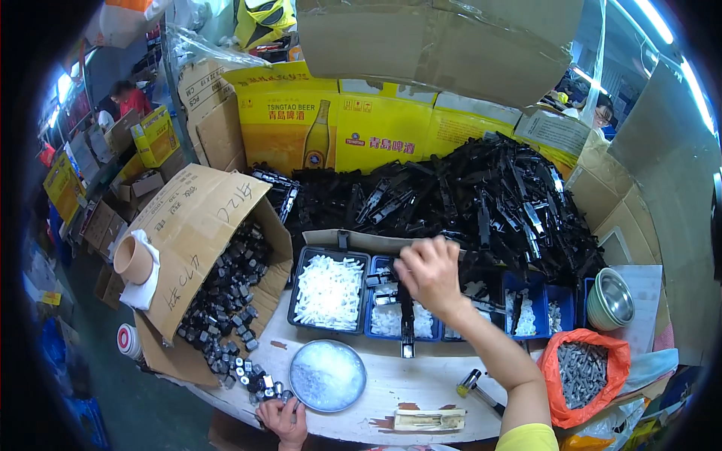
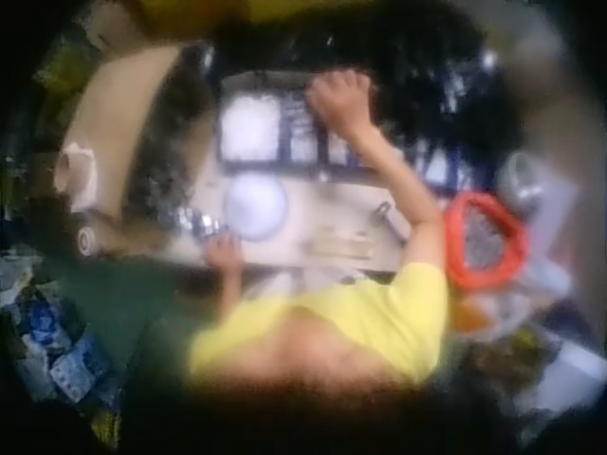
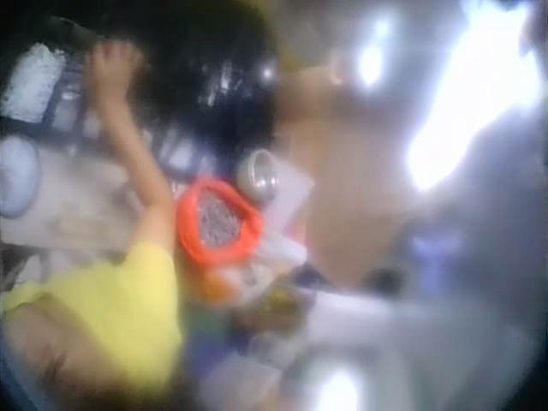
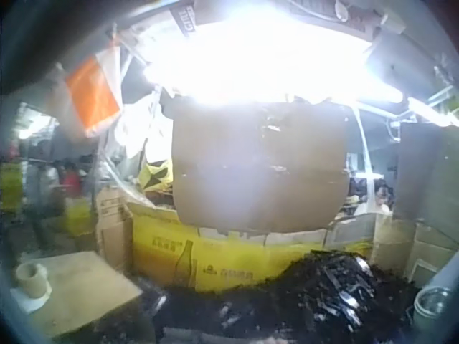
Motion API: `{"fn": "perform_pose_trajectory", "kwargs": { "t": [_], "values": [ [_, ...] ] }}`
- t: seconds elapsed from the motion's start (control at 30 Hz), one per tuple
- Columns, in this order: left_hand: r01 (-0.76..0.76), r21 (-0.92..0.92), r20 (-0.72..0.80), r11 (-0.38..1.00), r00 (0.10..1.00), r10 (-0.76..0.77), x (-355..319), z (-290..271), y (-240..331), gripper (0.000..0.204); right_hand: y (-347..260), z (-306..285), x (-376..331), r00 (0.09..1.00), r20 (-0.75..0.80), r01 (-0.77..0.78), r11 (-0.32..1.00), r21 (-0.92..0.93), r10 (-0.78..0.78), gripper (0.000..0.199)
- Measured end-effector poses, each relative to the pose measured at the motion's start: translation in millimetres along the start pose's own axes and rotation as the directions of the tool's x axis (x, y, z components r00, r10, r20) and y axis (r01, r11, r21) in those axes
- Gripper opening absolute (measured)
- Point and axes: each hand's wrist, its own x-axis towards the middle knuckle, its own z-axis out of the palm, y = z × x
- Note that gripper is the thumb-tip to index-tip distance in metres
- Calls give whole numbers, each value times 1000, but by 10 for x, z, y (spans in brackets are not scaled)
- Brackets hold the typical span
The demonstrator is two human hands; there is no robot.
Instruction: The person assembles small metal hardware components by placing them into a wooden jig and striking them with a hammer. They repeatedly pick up metal pieces from a red bag and white plastic pieces from trays, insert them into the jig, and use a hammer to secure them. The finished components are placed into a cardboard box.
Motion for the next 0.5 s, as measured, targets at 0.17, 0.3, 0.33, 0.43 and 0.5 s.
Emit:
{"fn": "perform_pose_trajectory", "kwargs": {
  "t": [0.17,0.3,0.33,0.43,0.5],
  "values": [
    [-5,12,-6,1000,1000,5,-23,-21,-31,17,737,299,853,996,37,-57,930,-362,75,13],
    [-38,175,241,984,970,-5,-344,254,-518,19,1577,474,706,862,410,29,780,-625,297,28],
    [89,182,297,979,944,-141,-349,191,-494,19,1617,506,693,871,384,-14,796,-605,307,37],
    [297,67,253,952,918,-305,-322,98,-381,18,1798,416,679,815,426,-57,786,-615,393,45],
    [345,25,249,938,907,-340,-299,107,-345,17,1946,319,635,788,437,-48,751,-658,433,46]
  ]
}}
